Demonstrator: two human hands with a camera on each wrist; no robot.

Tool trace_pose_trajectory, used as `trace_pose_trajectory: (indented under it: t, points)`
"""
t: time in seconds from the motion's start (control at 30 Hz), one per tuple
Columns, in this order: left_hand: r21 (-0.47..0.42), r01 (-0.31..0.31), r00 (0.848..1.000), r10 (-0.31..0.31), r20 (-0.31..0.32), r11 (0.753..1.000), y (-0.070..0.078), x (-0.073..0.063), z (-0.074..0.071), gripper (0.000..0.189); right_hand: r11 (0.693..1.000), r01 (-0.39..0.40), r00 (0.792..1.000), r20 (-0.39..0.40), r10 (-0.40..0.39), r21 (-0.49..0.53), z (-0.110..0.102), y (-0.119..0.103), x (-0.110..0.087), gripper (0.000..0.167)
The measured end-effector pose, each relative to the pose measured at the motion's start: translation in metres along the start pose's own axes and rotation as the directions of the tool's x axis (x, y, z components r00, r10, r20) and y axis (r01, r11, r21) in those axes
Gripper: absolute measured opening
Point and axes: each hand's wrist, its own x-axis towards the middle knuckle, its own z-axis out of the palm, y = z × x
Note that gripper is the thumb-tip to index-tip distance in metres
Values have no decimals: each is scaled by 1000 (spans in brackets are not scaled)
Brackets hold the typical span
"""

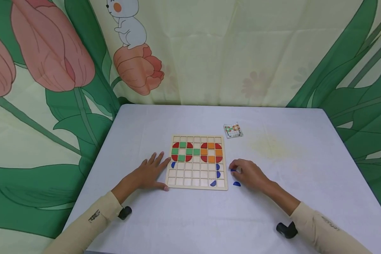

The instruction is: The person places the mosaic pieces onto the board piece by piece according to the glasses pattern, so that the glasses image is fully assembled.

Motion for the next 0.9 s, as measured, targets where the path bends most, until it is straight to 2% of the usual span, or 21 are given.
trace_pose_trajectory:
  t: [0.13, 0.2, 0.37, 0.67, 0.77, 0.9]
  points:
    - [-5, 6, 1000, -6, 6, 1000, 0, 0, 0, 116, 998, 30, 999, 21, -29, -49, -3, -2, 1, 23]
    - [-10, 3, 1000, -3, 6, 1000, 0, 0, 0, 116, 998, 38, 999, 37, -37, -39, -5, -2, 2, 24]
    - [-1, -2, 1000, 2, 5, 1000, 0, 0, 0, 116, 994, 43, 995, 89, -52, 104, -12, -3, 7, 21]
    - [-22, -8, 1000, 8, 0, 1000, 0, -2, -1, 115, 949, 25, 976, 198, -92, 315, -8, -18, 24, 26]
    - [-18, -11, 1000, 11, -4, 1000, -1, -1, 0, 115, 936, 62, 963, 225, -147, 345, -3, -29, 33, 27]
    - [-18, -11, 1000, 11, -5, 1000, -1, -1, 0, 115, 931, 137, 943, 244, -227, 337, 7, -48, 45, 27]
